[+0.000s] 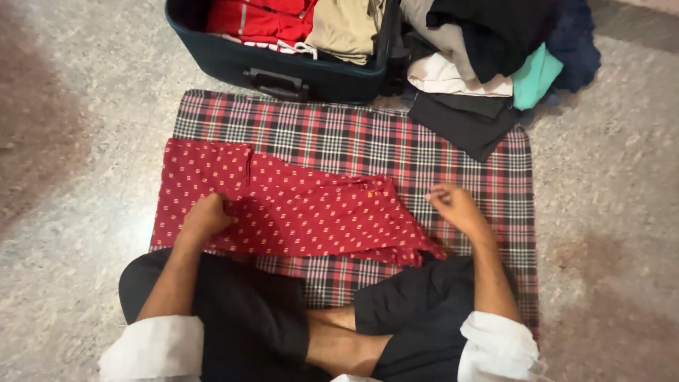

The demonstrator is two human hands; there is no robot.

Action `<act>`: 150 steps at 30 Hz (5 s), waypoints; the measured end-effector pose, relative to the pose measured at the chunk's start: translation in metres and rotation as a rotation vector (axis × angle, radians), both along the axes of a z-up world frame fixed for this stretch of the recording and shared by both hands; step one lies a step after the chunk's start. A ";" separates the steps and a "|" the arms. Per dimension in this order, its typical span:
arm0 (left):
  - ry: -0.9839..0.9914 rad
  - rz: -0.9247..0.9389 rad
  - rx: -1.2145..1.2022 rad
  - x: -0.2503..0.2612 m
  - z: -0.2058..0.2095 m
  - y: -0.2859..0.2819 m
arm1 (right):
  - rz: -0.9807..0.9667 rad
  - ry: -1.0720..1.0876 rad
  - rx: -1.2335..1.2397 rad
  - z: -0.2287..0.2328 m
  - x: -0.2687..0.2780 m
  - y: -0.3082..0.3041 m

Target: The person folds a red t-shirt and a red patterned long-sleeve shirt on a plaid mat, then places them into an open suitcase. The person handles the garments by hand, smoothing and folding them into compact rectangles before packing.

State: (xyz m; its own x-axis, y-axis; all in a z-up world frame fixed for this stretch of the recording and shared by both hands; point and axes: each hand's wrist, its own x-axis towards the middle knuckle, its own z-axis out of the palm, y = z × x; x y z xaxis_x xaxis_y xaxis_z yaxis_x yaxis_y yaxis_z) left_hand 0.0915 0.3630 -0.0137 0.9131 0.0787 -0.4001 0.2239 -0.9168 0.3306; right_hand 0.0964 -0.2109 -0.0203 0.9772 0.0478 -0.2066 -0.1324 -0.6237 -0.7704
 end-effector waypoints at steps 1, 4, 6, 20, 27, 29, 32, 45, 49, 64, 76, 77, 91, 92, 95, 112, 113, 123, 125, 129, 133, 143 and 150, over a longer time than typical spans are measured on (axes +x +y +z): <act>0.034 0.018 0.011 0.001 -0.007 0.003 | 0.010 0.049 -0.017 -0.001 -0.008 0.002; 0.030 0.089 0.066 0.007 -0.014 0.001 | 0.028 0.197 -0.073 -0.003 -0.033 0.010; -0.013 0.106 0.030 0.013 -0.014 -0.007 | 0.027 0.292 -0.123 -0.005 -0.045 0.019; 0.058 0.082 -0.141 0.024 -0.059 -0.007 | 0.184 0.027 -0.350 0.003 -0.074 0.074; 0.013 0.169 -0.318 0.032 -0.078 -0.012 | -0.131 0.045 -0.527 0.011 -0.088 0.080; -0.017 0.157 -0.296 0.031 -0.080 -0.008 | -0.237 0.119 -0.622 0.011 -0.088 0.056; -0.049 0.162 -0.260 0.029 -0.079 -0.009 | -0.299 0.228 -0.704 0.001 -0.086 0.034; 0.091 0.313 -0.480 0.035 -0.066 -0.002 | -0.276 -0.322 0.044 0.004 -0.071 0.065; 0.071 0.420 -0.682 0.033 -0.046 -0.001 | -0.091 -0.096 -0.286 -0.007 -0.072 0.070; 0.112 0.089 -0.033 0.019 -0.019 -0.019 | -0.111 -0.064 -0.395 -0.061 -0.048 0.054; -0.080 0.141 -0.175 0.019 -0.008 -0.027 | -0.429 -0.074 -0.506 -0.032 -0.048 -0.023; -0.096 0.119 -0.181 0.019 -0.007 -0.029 | -0.424 -0.091 -0.610 -0.027 -0.049 -0.032; -0.047 -0.053 -0.229 0.024 0.006 -0.042 | 0.077 0.073 0.407 0.079 -0.063 0.104; -0.021 -0.050 -0.229 0.023 0.007 -0.040 | 0.104 -0.018 0.452 0.077 -0.064 0.111; 0.018 -0.052 -0.233 0.018 0.008 -0.041 | -0.045 -0.233 0.318 0.051 -0.060 0.105; 0.075 -0.065 -0.184 0.017 0.019 -0.048 | -0.460 0.126 0.025 -0.071 -0.041 0.080; 0.070 -0.069 -0.185 0.018 0.021 -0.049 | -0.507 0.118 0.036 -0.065 -0.040 0.068; 0.134 0.021 -0.821 0.011 0.036 -0.088 | -0.549 -0.130 -0.105 0.049 -0.060 0.038; 0.188 0.093 -1.196 0.001 0.036 -0.116 | -0.208 -0.270 0.064 0.069 -0.064 0.095; 0.532 0.353 -1.541 -0.003 0.027 -0.134 | 0.228 -0.056 0.501 0.103 -0.081 0.170; 0.460 0.493 -1.333 0.003 0.006 -0.121 | 0.079 -0.098 0.474 0.087 -0.070 0.165; 0.300 0.588 -1.298 0.026 -0.024 -0.110 | -0.460 -0.247 0.238 -0.028 -0.075 0.080; 0.086 0.613 -0.916 0.015 -0.029 -0.098 | -0.468 -0.246 0.030 -0.039 -0.059 0.114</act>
